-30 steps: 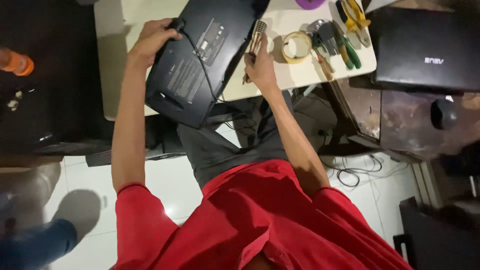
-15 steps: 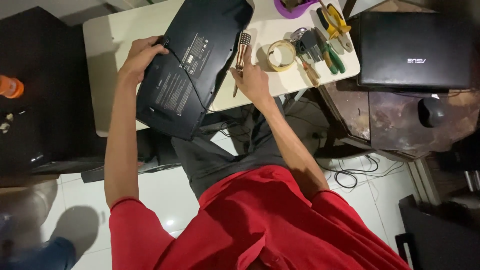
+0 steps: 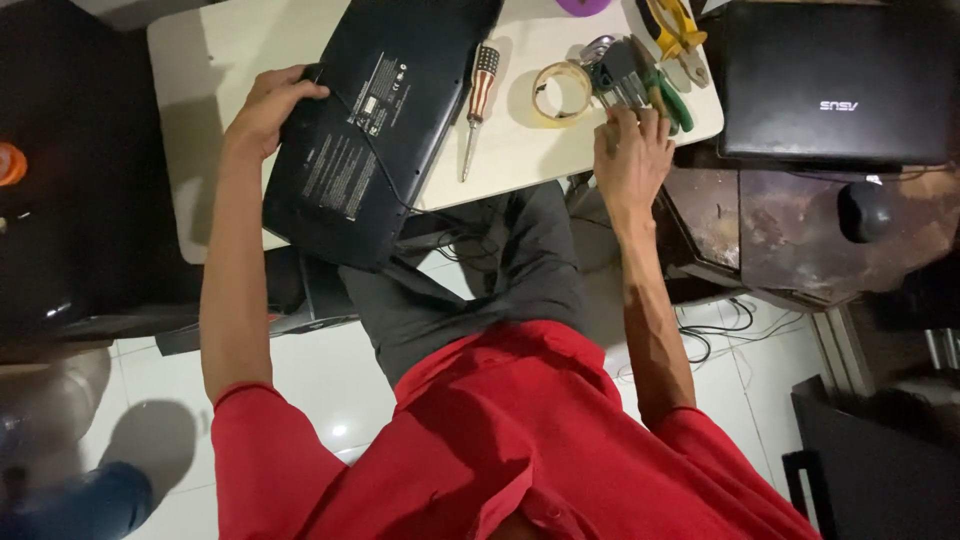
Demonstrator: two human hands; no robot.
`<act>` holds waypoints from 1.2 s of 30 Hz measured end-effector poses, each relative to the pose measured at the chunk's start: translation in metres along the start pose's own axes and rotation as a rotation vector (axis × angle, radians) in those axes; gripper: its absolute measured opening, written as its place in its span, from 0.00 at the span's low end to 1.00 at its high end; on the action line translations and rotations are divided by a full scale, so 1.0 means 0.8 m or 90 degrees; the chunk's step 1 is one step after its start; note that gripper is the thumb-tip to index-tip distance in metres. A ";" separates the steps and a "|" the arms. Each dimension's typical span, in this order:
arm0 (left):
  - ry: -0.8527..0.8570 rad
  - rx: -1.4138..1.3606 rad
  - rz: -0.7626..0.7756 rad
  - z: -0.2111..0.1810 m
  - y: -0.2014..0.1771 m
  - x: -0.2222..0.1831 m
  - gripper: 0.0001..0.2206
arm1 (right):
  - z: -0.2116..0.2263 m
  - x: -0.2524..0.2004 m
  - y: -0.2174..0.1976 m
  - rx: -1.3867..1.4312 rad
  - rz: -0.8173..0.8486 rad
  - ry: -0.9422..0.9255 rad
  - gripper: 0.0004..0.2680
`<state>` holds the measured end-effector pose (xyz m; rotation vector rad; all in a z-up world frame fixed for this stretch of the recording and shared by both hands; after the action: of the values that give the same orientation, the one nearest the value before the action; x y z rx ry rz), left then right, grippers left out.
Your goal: Disassembling a keyboard to extract internal components using a screwdriver and manual prying.
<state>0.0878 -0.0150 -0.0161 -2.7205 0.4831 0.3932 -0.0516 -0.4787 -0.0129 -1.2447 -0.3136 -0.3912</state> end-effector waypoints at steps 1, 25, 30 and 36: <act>0.002 0.000 0.002 -0.002 0.003 0.001 0.20 | -0.003 0.000 0.002 -0.002 -0.001 0.001 0.10; 0.257 0.058 -0.082 0.068 -0.011 0.016 0.18 | 0.162 0.000 -0.007 0.754 0.173 -0.063 0.07; 0.189 0.001 -0.089 0.086 -0.013 0.022 0.16 | 0.247 0.010 0.018 0.869 0.318 -0.101 0.06; 0.286 -0.037 -0.092 0.043 -0.031 -0.109 0.14 | 0.337 0.008 0.045 0.841 0.490 -0.263 0.07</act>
<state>0.0114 0.0442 -0.0116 -2.8771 0.3871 -0.2534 -0.0350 -0.2117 0.0383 -0.0501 -0.3184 0.6903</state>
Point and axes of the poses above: each hand's wrist, its own x-axis towards the middle knuckle, its own y-axis out of the palm, z = x × y, the point moved 8 cm from there along x, towards the middle knuckle, and after that the axes turned 9 degrees about z, right-handed, at the moved point
